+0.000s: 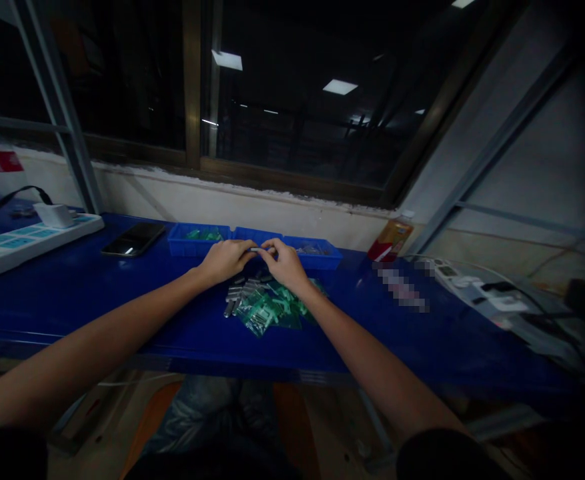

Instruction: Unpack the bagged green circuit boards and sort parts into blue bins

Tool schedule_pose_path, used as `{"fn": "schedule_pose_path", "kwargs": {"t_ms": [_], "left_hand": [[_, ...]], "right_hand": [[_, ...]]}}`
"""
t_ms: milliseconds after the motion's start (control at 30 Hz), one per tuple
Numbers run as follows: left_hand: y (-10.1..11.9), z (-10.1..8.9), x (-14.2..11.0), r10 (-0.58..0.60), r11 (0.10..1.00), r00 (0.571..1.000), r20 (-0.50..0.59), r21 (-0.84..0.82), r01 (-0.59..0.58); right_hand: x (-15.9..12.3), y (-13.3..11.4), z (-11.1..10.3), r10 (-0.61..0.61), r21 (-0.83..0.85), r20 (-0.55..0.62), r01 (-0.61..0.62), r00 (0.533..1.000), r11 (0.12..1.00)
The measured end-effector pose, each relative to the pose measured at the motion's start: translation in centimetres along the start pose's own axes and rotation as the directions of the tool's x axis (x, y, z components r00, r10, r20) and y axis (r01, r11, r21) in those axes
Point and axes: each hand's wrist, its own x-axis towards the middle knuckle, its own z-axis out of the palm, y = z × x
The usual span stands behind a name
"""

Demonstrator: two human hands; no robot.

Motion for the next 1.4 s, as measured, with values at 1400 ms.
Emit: {"fn": "schedule_pose_path", "kwargs": {"t_ms": [1400], "left_hand": [[0.5,-0.6,0.0,0.005,0.981,0.997,-0.074,-0.192,-0.019]], "right_hand": [[-0.2,-0.2,-1.0,-0.119,-0.103,0.111,0.130,0.987,0.986]]}}
